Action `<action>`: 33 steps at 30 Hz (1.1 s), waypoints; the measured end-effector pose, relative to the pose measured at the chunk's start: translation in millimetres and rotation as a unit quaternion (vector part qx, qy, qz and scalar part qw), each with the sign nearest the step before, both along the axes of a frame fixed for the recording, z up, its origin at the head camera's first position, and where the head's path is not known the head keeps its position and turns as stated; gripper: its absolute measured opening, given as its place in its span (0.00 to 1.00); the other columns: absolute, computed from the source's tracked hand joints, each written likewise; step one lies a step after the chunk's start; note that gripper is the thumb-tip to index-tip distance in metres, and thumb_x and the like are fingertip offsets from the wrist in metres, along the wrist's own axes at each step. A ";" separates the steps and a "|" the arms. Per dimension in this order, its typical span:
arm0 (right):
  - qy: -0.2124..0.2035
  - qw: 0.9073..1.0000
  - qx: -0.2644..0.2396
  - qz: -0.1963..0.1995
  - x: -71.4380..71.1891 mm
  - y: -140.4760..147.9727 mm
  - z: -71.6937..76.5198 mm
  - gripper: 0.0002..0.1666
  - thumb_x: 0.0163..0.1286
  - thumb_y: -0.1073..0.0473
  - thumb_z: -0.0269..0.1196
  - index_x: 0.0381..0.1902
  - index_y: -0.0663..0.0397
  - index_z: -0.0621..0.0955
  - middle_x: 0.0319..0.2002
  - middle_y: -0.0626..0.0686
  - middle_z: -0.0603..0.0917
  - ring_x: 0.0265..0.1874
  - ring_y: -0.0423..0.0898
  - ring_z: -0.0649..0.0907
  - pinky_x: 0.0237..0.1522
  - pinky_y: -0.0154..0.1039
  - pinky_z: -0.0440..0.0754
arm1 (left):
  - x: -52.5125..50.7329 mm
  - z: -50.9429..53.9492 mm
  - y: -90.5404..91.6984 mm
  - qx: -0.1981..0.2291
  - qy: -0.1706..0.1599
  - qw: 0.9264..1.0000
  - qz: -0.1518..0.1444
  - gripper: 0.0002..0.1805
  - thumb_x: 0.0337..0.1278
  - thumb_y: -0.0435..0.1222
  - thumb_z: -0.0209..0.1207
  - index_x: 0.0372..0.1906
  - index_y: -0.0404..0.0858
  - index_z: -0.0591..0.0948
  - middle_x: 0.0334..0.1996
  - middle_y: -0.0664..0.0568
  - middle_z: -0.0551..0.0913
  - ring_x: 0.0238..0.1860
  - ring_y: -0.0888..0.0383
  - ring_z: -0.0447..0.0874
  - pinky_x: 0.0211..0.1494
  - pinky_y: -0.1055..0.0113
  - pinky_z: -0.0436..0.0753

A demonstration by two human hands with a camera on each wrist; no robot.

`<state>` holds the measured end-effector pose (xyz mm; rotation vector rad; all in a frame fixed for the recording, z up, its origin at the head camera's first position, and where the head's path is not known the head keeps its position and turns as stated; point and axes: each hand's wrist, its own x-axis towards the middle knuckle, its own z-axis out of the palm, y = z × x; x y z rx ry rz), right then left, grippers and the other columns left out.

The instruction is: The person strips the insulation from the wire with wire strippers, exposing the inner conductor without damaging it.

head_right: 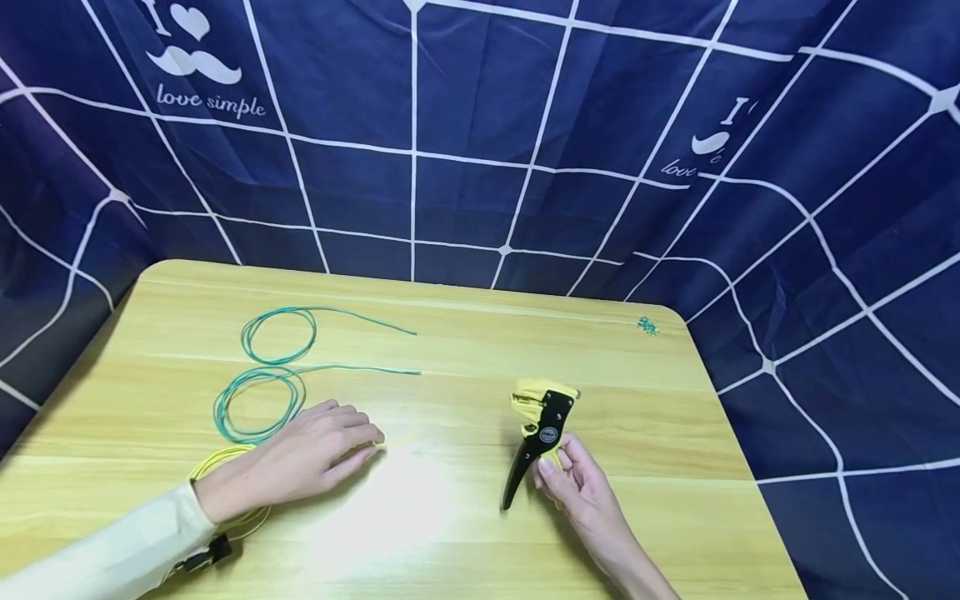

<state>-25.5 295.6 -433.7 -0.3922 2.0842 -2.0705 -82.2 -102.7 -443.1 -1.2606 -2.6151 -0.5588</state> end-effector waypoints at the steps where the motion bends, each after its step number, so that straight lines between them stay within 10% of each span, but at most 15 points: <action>1: -0.003 0.999 0.027 -0.023 0.2 -1.9 0.7 0.23 0.84 0.73 0.53 0.73 0.62 0.75 0.47 0.46 0.84 0.38 0.35 0.78 0.39 0.31 0.79 | 0.3 -0.1 -0.2 0.002 0.003 1.000 0.000 0.03 0.72 0.38 0.68 0.45 0.45 0.89 0.37 0.59 0.86 0.40 0.59 0.83 0.46 0.58 0.80; 10: -0.034 0.984 0.137 -0.105 -1.2 -12.7 4.9 0.18 0.69 0.72 0.73 0.56 0.67 0.87 0.33 0.46 0.81 0.38 0.38 0.77 0.49 0.35 0.74 | 2.0 0.7 -0.5 0.014 0.013 1.000 -0.008 0.08 0.71 0.34 0.68 0.51 0.43 0.88 0.40 0.57 0.89 0.41 0.58 0.86 0.47 0.59 0.81; 16: -0.017 0.992 0.120 -0.021 -6.4 -15.2 4.6 0.16 0.76 0.71 0.67 0.59 0.71 0.84 0.55 0.60 0.90 0.60 0.44 0.85 0.62 0.32 0.75 | 4.3 2.0 -0.3 0.019 -0.012 1.000 -0.002 0.19 0.73 0.29 0.63 0.64 0.41 0.85 0.46 0.54 0.91 0.46 0.56 0.90 0.53 0.54 0.86; 26: 0.014 0.996 0.065 0.063 -16.8 -17.6 0.7 0.13 0.84 0.73 0.54 0.56 0.73 0.83 0.55 0.71 0.83 0.61 0.56 0.84 0.68 0.37 0.75 | 7.0 0.3 1.0 0.082 -0.075 0.993 -0.029 0.26 0.76 0.23 0.56 0.74 0.40 0.78 0.38 0.54 0.85 0.35 0.63 0.79 0.46 0.61 0.87; 33: -0.044 0.979 -0.096 0.172 -20.1 -26.7 0.4 0.18 0.88 0.74 0.42 0.66 0.82 0.69 0.51 0.60 0.86 0.52 0.59 0.90 0.60 0.53 0.85 | 9.9 -0.9 0.5 0.080 -0.056 0.995 -0.032 0.25 0.75 0.23 0.57 0.71 0.40 0.79 0.38 0.55 0.83 0.30 0.64 0.71 0.36 0.66 0.83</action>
